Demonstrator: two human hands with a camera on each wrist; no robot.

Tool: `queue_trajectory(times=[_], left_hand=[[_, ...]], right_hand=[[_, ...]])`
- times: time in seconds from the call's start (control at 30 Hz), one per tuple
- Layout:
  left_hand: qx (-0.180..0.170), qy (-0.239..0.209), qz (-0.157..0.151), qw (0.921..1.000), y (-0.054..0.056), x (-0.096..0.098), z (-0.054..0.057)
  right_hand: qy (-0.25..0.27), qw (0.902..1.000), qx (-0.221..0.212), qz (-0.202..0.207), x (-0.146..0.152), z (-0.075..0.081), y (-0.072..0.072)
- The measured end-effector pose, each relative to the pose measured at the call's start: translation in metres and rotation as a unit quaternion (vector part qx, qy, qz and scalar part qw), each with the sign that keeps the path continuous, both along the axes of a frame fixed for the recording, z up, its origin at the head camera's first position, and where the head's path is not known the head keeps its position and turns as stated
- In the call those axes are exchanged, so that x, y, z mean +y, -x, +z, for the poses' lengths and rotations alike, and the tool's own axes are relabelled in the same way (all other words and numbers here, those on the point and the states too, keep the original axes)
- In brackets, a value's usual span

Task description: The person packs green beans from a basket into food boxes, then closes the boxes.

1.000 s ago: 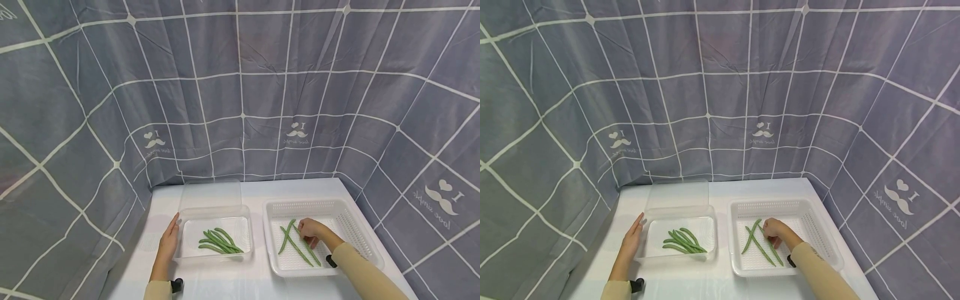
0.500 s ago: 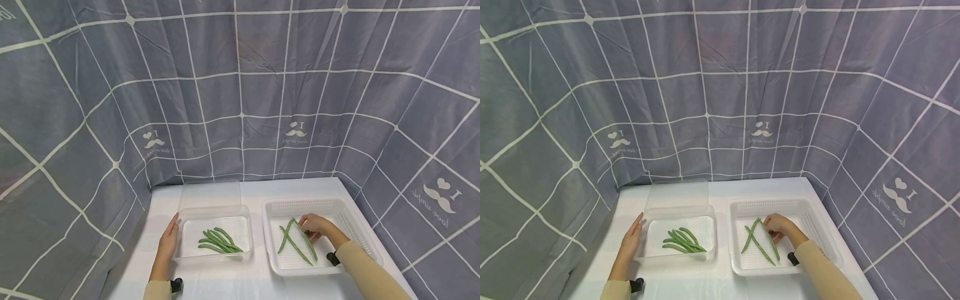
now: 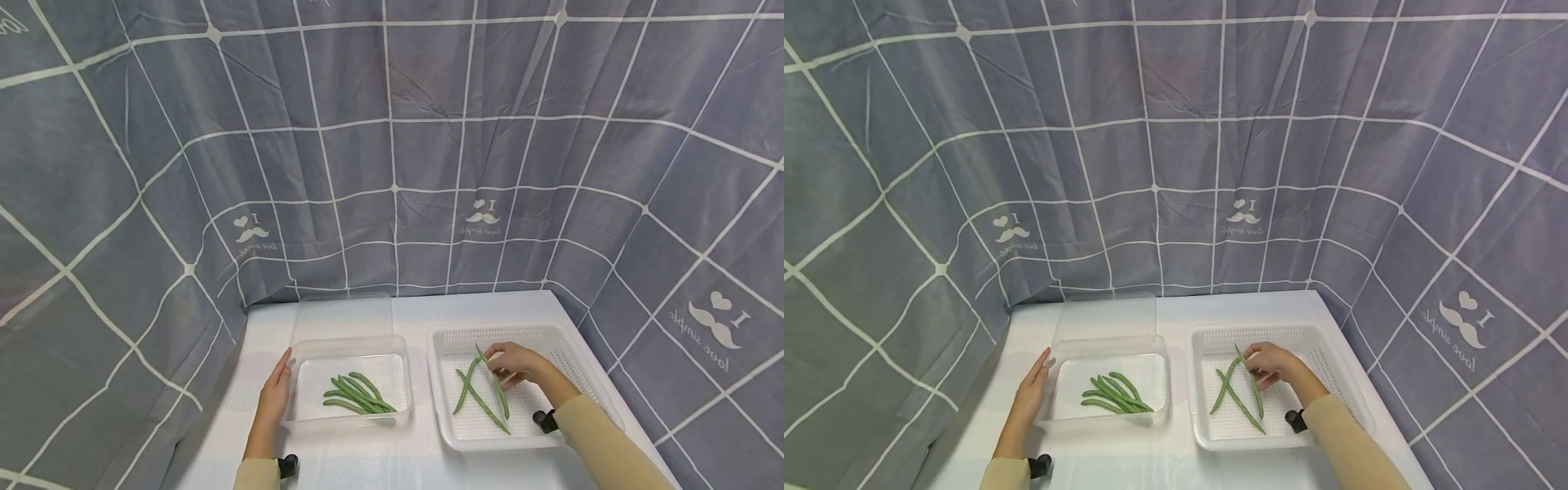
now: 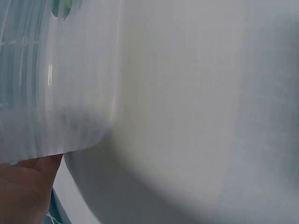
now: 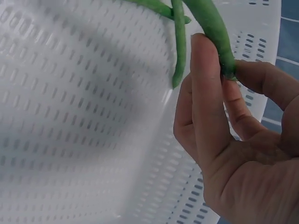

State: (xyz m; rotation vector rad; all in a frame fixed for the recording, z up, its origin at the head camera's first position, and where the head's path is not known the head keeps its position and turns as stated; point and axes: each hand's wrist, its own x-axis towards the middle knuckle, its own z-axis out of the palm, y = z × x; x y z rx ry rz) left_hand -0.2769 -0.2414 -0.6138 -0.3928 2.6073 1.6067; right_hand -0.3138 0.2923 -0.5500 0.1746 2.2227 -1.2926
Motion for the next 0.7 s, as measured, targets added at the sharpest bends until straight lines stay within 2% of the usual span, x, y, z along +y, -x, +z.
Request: queue_trajectory(times=[0.33,0.7], left_hand=[[0.007,0.001,0.003,1.0,-0.002,0.002,0.003],[-0.003,-0.003,0.005,1.0,0.001,0.0,-0.001]], right_hand=[[0.093,0.9955,-0.01,-0.01,-0.003,0.007,0.005],[0.185,0.9827,-0.007,0.005,-0.02,0.021,0.012]])
